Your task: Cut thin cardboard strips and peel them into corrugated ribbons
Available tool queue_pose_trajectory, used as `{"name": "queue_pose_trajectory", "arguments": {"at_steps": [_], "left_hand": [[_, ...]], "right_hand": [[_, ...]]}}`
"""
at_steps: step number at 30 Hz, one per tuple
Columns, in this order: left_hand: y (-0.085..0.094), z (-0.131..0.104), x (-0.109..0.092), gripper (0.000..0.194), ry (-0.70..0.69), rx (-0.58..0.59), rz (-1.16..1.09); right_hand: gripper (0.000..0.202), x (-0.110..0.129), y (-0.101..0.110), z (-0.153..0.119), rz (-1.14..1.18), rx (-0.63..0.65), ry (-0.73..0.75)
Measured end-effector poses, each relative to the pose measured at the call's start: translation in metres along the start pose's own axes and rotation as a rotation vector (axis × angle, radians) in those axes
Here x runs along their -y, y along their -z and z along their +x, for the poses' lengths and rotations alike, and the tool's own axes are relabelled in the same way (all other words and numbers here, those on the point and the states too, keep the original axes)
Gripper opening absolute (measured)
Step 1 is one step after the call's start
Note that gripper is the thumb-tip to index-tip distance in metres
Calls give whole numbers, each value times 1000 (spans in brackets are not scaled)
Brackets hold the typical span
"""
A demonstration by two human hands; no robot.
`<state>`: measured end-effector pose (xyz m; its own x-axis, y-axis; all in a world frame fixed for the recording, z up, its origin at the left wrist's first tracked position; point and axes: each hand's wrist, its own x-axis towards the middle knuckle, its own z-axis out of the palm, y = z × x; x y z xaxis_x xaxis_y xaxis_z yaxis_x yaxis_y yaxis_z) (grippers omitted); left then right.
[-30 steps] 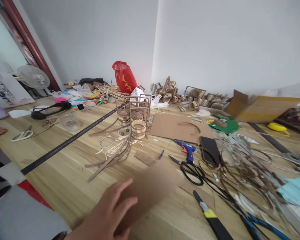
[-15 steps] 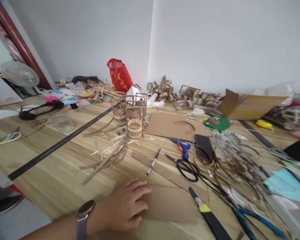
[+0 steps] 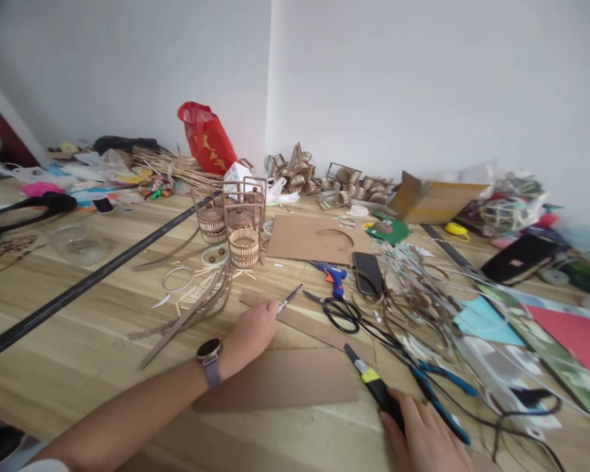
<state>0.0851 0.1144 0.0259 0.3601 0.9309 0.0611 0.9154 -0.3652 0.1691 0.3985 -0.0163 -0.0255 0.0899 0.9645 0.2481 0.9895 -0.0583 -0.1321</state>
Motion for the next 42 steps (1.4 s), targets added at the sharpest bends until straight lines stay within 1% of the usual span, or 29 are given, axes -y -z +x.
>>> {"name": "queue_pose_trajectory", "arguments": {"at_steps": [3, 5, 7, 8, 10, 12, 14, 17, 20, 23, 25, 28, 29, 31, 33, 35, 36, 40, 42], "left_hand": [[-1, 13, 6, 26, 11, -20, 21], [4, 22, 12, 28, 10, -42, 35], [9, 28, 18, 31, -18, -65, 45], [11, 31, 20, 30, -52, -74, 46], [13, 34, 22, 22, -167, -67, 34], [12, 35, 22, 12, -305, -26, 6], [10, 35, 20, 11, -406, 20, -22], [7, 37, 17, 15, -457, 55, -43], [9, 41, 17, 16, -468, 94, -61], [13, 45, 17, 23, -459, 154, -101], [15, 49, 17, 27, -433, 188, -143], [19, 55, 18, 20, -386, 241, -217], [21, 58, 19, 22, -372, 263, -241], [26, 62, 22, 33, -342, 302, -284], [33, 63, 28, 33, -310, 327, -318], [40, 60, 33, 21, -278, 313, -346], [43, 57, 35, 18, -263, 293, -358], [51, 36, 38, 25, -239, 195, -402], [50, 21, 38, 26, -249, 159, -414]], "right_hand": [[40, 4, 14, -5, 10, -2, 7], [40, -1, 18, -7, -6, -18, 5], [39, -11, 18, -7, -27, -29, 5], [39, -17, 17, -6, -42, -38, 5], [38, -29, 14, -3, -91, -55, 8], [37, -36, 12, 1, -156, -53, 21], [36, -37, 13, 6, -220, -49, 36], [33, -23, 17, 15, -264, -92, 60], [29, 7, 18, 28, -200, -104, 146], [27, 39, 19, 43, -105, -57, 288], [29, 57, 20, 51, -59, -15, 335], [28, 78, 27, 57, 35, 92, 413], [29, 84, 30, 57, 79, 153, 453], [34, 93, 33, 55, 148, 282, 520], [41, 100, 33, 53, 166, 374, 536], [44, 104, 30, 52, 151, 403, 510], [44, 105, 28, 52, 143, 402, 492], [44, 108, 21, 51, 135, 334, 445], [38, 108, 24, 48, 154, 307, 470]]}}
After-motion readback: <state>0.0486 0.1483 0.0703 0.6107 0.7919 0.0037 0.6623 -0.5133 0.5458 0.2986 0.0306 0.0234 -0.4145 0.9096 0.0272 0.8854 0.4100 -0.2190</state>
